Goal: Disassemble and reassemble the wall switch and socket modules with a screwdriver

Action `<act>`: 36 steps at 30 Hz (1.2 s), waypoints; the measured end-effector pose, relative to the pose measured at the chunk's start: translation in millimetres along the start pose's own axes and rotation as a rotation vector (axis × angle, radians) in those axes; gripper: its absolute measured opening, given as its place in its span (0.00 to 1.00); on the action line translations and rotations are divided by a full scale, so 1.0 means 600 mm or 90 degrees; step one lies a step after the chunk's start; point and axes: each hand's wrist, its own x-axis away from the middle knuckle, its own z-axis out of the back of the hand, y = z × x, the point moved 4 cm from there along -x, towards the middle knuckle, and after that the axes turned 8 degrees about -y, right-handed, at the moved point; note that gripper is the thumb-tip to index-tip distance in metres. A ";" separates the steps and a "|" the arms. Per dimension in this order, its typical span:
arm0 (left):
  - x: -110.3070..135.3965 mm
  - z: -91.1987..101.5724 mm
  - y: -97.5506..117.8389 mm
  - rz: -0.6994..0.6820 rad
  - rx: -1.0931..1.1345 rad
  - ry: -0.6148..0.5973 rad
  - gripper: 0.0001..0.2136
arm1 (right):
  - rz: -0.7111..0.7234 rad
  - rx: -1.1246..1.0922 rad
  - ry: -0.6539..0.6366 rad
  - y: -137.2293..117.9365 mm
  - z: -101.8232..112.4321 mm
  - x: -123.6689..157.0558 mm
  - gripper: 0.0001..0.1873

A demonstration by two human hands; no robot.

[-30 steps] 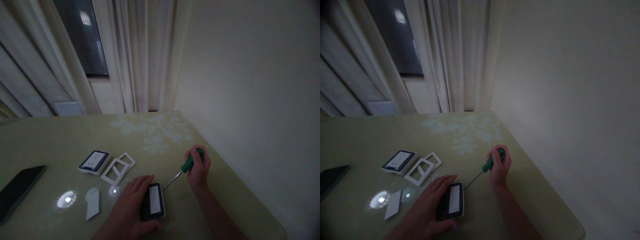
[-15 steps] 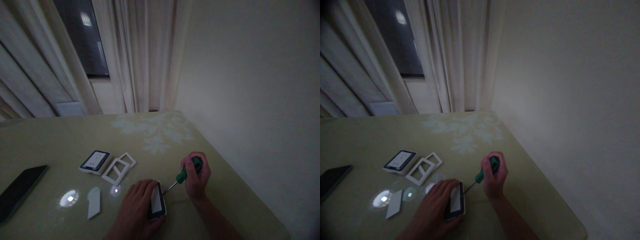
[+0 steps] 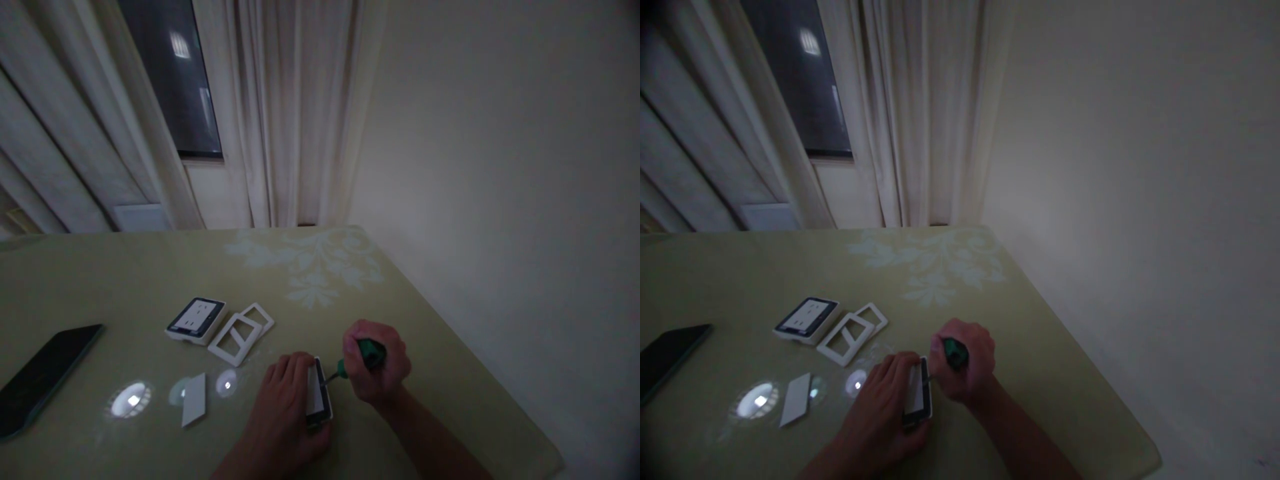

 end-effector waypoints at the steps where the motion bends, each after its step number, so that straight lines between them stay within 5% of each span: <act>1: 0.000 0.001 0.001 0.001 0.002 -0.003 0.28 | -0.005 0.007 -0.007 0.001 -0.003 -0.007 0.05; 13: 0.000 0.001 -0.005 -0.031 0.006 0.042 0.29 | -0.169 0.057 -0.001 0.036 -0.020 -0.045 0.07; 25: 0.003 0.014 0.003 -0.002 0.001 -0.011 0.30 | -0.293 0.042 0.043 0.101 -0.024 -0.041 0.07; 30: 0.002 0.014 0.002 0.004 0.010 -0.012 0.29 | -0.259 0.051 0.046 0.090 -0.020 -0.044 0.07; 36: 0.001 0.007 -0.001 0.009 0.011 -0.004 0.28 | -0.112 0.054 0.038 0.020 -0.006 -0.032 0.05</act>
